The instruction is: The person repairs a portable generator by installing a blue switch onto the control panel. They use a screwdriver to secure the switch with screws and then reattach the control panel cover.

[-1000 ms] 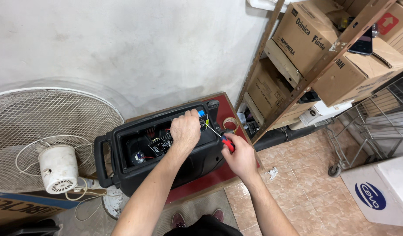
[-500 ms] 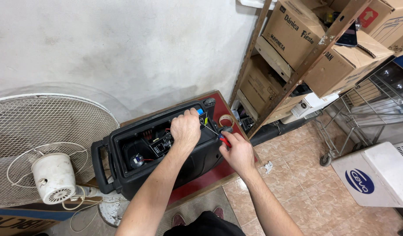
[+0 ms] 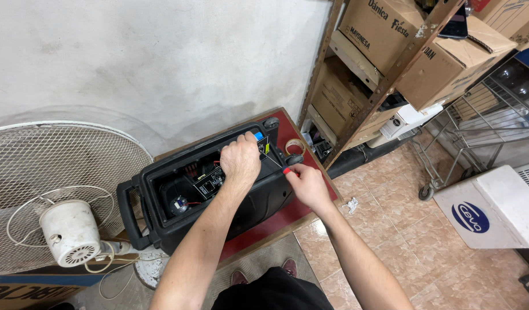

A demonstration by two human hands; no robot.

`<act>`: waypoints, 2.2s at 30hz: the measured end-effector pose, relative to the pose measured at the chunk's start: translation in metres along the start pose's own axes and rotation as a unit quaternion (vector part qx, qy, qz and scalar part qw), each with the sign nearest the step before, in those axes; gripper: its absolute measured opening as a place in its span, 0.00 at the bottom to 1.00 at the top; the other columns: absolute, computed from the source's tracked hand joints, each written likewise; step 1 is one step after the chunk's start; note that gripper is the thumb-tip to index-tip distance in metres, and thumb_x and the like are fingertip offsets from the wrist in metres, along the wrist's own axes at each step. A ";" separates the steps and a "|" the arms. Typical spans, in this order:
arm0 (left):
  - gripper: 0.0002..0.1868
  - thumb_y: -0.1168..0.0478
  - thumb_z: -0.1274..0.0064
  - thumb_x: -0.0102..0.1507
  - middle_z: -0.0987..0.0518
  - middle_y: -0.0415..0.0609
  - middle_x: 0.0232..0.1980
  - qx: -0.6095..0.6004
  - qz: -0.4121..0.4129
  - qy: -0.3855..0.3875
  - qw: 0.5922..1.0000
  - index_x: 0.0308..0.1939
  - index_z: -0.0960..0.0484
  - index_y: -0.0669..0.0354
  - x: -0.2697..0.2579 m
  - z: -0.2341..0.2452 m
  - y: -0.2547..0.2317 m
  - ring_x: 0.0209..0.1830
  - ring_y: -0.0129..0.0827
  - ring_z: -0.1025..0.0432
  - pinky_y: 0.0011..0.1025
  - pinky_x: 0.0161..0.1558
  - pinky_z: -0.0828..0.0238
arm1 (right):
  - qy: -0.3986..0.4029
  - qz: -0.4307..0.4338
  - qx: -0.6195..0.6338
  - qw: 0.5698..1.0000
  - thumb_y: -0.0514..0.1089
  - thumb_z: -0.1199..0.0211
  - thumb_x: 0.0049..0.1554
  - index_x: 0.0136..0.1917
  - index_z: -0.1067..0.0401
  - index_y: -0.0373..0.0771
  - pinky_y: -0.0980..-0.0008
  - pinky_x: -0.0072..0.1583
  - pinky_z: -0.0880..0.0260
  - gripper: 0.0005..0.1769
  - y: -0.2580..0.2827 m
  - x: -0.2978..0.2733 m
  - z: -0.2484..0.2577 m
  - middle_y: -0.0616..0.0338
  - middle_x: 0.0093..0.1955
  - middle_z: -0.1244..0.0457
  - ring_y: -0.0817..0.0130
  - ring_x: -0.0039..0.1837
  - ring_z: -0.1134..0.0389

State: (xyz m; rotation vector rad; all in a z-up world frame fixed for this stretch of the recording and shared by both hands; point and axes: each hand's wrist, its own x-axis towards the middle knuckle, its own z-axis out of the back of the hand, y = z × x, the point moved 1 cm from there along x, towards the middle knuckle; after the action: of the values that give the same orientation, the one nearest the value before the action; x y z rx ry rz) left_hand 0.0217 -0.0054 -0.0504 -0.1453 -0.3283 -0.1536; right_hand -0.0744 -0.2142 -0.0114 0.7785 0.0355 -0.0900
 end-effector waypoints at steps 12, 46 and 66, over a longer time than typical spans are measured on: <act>0.38 0.54 0.23 0.60 0.15 0.53 0.49 -0.027 0.011 0.058 0.998 0.69 0.21 0.66 -0.001 0.038 -0.008 0.48 0.50 0.14 0.50 0.52 0.18 | -0.054 0.091 -0.097 0.990 0.51 0.34 0.65 0.64 0.27 0.47 0.40 0.57 0.18 0.16 0.010 -0.023 -0.004 0.49 0.54 0.27 0.39 0.57 0.21; 0.27 0.70 0.31 0.61 0.14 0.71 0.48 -0.099 -0.036 0.224 0.969 0.63 0.20 0.77 0.019 0.100 -0.017 0.53 0.64 0.15 0.59 0.52 0.13 | -0.143 0.145 -0.161 0.966 0.52 0.33 0.65 0.65 0.27 0.50 0.50 0.51 0.15 0.17 -0.022 -0.035 -0.039 0.62 0.54 0.34 0.50 0.50 0.20; 0.25 0.70 0.35 0.65 0.14 0.72 0.54 -0.135 -0.019 0.232 0.963 0.65 0.20 0.77 0.014 0.129 -0.024 0.60 0.64 0.16 0.56 0.59 0.14 | -0.063 0.014 0.248 0.967 0.54 0.30 0.68 0.56 0.18 0.49 0.57 0.54 0.25 0.10 -0.039 0.066 -0.042 0.58 0.36 0.32 0.60 0.46 0.28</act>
State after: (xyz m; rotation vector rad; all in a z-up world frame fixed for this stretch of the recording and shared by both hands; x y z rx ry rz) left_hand -0.0089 -0.0092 0.0780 -0.3648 0.1601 -0.2647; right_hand -0.0121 -0.2169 -0.0726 1.2725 -0.1230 -0.1228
